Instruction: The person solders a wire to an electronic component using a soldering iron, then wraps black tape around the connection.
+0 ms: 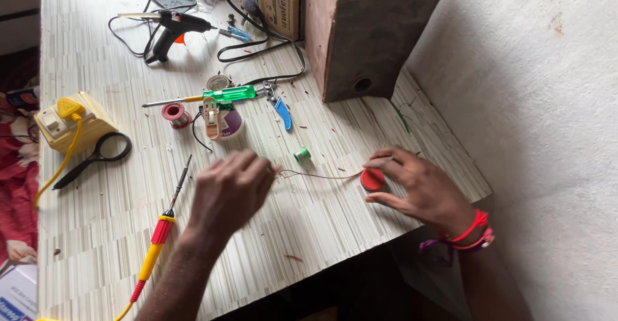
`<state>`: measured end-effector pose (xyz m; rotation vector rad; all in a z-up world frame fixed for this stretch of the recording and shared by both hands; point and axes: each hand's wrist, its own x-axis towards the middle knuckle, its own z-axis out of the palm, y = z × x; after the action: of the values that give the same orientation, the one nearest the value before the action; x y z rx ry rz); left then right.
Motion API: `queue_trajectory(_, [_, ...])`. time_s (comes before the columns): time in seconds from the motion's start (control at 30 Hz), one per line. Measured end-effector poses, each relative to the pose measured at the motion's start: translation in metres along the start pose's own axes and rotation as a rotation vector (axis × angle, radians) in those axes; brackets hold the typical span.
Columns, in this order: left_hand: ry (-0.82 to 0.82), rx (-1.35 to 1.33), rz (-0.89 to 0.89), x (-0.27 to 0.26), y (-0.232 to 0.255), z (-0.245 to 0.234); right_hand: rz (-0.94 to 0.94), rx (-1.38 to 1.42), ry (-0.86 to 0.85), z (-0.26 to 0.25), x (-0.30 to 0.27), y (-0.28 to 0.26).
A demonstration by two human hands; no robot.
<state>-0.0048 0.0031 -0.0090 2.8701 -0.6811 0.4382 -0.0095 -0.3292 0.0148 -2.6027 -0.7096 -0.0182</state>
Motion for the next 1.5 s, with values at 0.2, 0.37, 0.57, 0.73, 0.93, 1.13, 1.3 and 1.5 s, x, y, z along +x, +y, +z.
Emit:
queue_trajectory(0.2, [0.574, 0.175, -0.112, 0.008, -0.012, -0.041, -0.044, 0.028, 0.284, 0.023, -0.013, 0.000])
queue_trajectory(0.37, [0.575, -0.127, -0.222, 0.017, -0.065, -0.038, -0.069, 0.044, 0.364, 0.026, -0.018, 0.004])
queue_trajectory(0.57, [-0.028, -0.200, -0.579, 0.112, -0.114, -0.038, -0.100, 0.057, 0.348, 0.023, -0.019, 0.010])
queue_trajectory(0.73, [-0.458, 0.118, -0.778, 0.190, -0.121, -0.009, -0.090, 0.062, 0.359, 0.023, -0.020, 0.009])
queue_trajectory(0.93, [-0.652, 0.211, -0.859, 0.209, -0.143, 0.029, -0.084, 0.060, 0.354, 0.023, -0.019, 0.011])
queue_trajectory(1.13, [-0.509, 0.074, -0.883, 0.190, -0.149, 0.012, -0.109, 0.061, 0.390, 0.024, -0.019, 0.010])
queue_trajectory(1.3, [0.463, -0.095, -0.042, 0.122, -0.111, -0.068, -0.169, 0.077, 0.560, 0.019, -0.023, 0.000])
queue_trajectory(1.5, [0.588, -0.271, -0.018, 0.027, -0.019, -0.115, -0.286, 0.456, 0.419, 0.002, 0.032, -0.037])
